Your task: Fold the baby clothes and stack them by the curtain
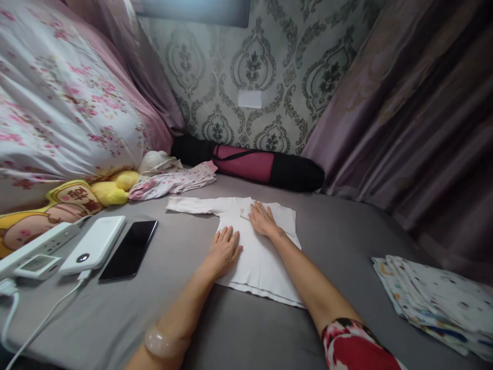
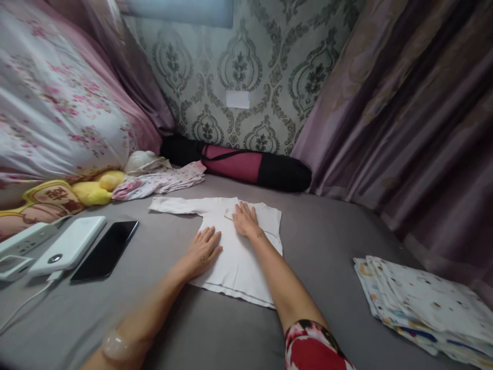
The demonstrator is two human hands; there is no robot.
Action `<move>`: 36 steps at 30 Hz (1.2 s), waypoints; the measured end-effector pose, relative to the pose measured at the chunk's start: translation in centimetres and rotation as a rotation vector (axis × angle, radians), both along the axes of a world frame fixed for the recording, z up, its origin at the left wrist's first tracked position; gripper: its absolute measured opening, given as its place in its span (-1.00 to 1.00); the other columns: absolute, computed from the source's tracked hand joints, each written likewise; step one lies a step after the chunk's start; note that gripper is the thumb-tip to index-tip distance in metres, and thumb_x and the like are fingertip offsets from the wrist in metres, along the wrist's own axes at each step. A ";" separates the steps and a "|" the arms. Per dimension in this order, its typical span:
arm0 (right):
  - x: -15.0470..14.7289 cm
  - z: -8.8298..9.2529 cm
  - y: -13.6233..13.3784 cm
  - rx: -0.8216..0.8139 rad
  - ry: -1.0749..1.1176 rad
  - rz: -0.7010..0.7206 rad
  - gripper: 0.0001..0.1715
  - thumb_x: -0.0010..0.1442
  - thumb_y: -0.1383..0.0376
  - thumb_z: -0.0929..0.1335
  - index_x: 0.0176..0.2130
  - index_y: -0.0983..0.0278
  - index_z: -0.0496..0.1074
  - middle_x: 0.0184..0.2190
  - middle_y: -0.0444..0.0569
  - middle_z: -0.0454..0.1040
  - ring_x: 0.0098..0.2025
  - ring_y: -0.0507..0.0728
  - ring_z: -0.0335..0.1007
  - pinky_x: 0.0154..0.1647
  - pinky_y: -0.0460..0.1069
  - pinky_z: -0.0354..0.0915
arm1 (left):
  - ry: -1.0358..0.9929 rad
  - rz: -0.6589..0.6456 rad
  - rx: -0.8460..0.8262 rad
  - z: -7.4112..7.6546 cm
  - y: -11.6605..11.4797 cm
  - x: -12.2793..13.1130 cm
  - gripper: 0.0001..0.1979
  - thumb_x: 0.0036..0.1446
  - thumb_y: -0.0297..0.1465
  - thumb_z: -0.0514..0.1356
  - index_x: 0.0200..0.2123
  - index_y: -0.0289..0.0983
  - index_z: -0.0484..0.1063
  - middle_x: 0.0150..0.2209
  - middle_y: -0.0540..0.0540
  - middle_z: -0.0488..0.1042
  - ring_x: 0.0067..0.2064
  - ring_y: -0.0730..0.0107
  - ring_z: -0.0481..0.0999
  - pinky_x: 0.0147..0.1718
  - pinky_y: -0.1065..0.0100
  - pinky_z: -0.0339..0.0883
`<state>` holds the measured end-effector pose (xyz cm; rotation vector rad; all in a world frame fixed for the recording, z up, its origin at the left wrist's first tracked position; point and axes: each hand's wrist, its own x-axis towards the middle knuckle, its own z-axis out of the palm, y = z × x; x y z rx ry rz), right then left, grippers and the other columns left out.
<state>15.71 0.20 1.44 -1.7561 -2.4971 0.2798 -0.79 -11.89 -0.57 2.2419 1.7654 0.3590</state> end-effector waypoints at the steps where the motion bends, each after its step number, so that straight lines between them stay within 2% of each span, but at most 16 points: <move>1: -0.9 -0.2 0.1 -0.003 0.022 0.022 -0.32 0.40 0.15 0.01 0.38 0.37 -0.07 0.42 0.06 -0.21 0.43 0.15 -0.39 0.37 0.17 -0.43 | 0.001 -0.002 -0.004 0.0 0.0 0.0 -0.48 0.31 -0.25 -0.06 0.26 -0.34 0.16 0.35 -0.37 0.03 0.39 -0.04 -0.05 0.28 -0.06 -0.11; 4: -2.8 -0.9 0.3 -0.001 0.054 0.033 -0.29 0.40 0.11 -0.03 0.39 0.39 -0.11 0.42 0.04 -0.22 0.43 0.13 -0.41 0.38 0.15 -0.43 | 0.021 -0.008 -0.010 -0.3 0.1 -0.1 -0.46 0.31 -0.23 -0.07 0.28 -0.35 0.14 0.36 -0.37 0.02 0.39 -0.05 -0.06 0.29 -0.05 -0.11; 8: -3.2 -1.7 0.4 -0.014 0.037 0.018 -0.29 0.39 0.13 -0.02 0.39 0.38 -0.13 0.42 0.02 -0.20 0.43 0.12 -0.40 0.38 0.15 -0.44 | 0.026 -0.003 0.048 -0.5 0.1 -0.1 -0.48 0.31 -0.22 -0.07 0.26 -0.30 0.16 0.35 -0.33 0.07 0.38 -0.02 -0.01 0.28 -0.04 -0.07; 13: -3.1 -1.3 0.8 -0.073 0.029 0.027 -0.27 0.39 0.09 -0.02 0.40 0.37 -0.15 0.42 0.02 -0.23 0.43 0.14 -0.41 0.38 0.18 -0.41 | 0.018 -0.001 0.031 -0.5 0.1 -0.1 -0.47 0.30 -0.23 -0.05 0.26 -0.33 0.17 0.35 -0.33 0.07 0.38 -0.03 -0.02 0.29 -0.01 -0.08; 16: -3.4 -0.3 1.3 -0.111 0.031 0.008 -0.29 0.39 0.07 -0.02 0.36 0.34 0.00 0.40 0.06 -0.11 0.42 0.19 -0.27 0.36 0.21 -0.32 | -0.008 -0.008 0.053 -0.7 0.1 -0.2 -0.49 0.29 -0.22 -0.03 0.25 -0.28 0.18 0.34 -0.31 0.09 0.38 -0.01 0.00 0.28 -0.03 -0.06; 18: -3.7 0.5 1.8 -0.088 0.040 0.001 -0.33 0.40 0.09 -0.04 0.29 0.32 0.18 0.36 0.10 0.06 0.38 0.21 -0.11 0.35 0.23 -0.30 | -0.019 -0.010 0.069 -0.6 0.1 -0.3 -0.50 0.29 -0.22 -0.02 0.23 -0.27 0.20 0.33 -0.30 0.11 0.37 0.00 0.02 0.27 -0.03 -0.05; 20: -4.1 0.8 2.3 -0.033 0.045 -0.015 -0.35 0.40 0.14 -0.04 0.25 0.36 0.23 0.34 0.14 0.10 0.37 0.21 -0.07 0.35 0.23 -0.32 | -0.018 -0.009 0.065 -0.5 0.1 -0.3 -0.51 0.29 -0.23 -0.02 0.22 -0.27 0.21 0.33 -0.30 0.12 0.36 0.00 0.03 0.27 -0.03 -0.04; 22: -4.4 0.7 2.8 0.022 0.045 -0.043 -0.34 0.40 0.16 -0.02 0.30 0.43 0.13 0.37 0.17 0.01 0.40 0.22 -0.19 0.36 0.22 -0.35 | -0.017 -0.009 0.052 -0.2 0.0 -0.4 -0.52 0.28 -0.23 -0.01 0.22 -0.29 0.22 0.33 -0.31 0.11 0.36 -0.02 0.04 0.27 -0.02 -0.04; 25: -4.8 -0.5 3.4 0.059 0.029 -0.084 -0.28 0.40 0.12 -0.01 0.35 0.49 -0.03 0.40 0.16 -0.12 0.42 0.21 -0.32 0.36 0.19 -0.37 | -0.045 -0.017 0.073 0.1 -0.1 -0.5 -0.54 0.27 -0.24 0.03 0.18 -0.28 0.25 0.31 -0.32 0.15 0.34 -0.03 0.09 0.26 -0.01 -0.01; 30: -5.0 -2.6 4.1 0.015 -0.004 -0.110 -0.25 0.39 0.09 -0.04 0.37 0.50 -0.09 0.41 0.15 -0.16 0.42 0.21 -0.32 0.36 0.19 -0.35 | -0.121 -0.029 0.137 0.5 0.1 -1.0 -0.69 0.24 -0.29 0.08 0.03 -0.20 0.36 0.22 -0.23 0.28 0.28 0.07 0.19 0.21 0.04 0.09; 36: -5.0 -2.9 4.6 0.023 0.001 -0.115 -0.26 0.39 0.09 -0.04 0.37 0.46 -0.08 0.41 0.13 -0.16 0.42 0.20 -0.33 0.37 0.20 -0.35 | -0.315 0.048 0.174 0.1 1.0 -1.6 -0.81 0.23 -0.37 0.07 -0.15 -0.21 0.44 0.03 -0.18 0.46 0.10 0.20 0.40 0.09 0.17 0.23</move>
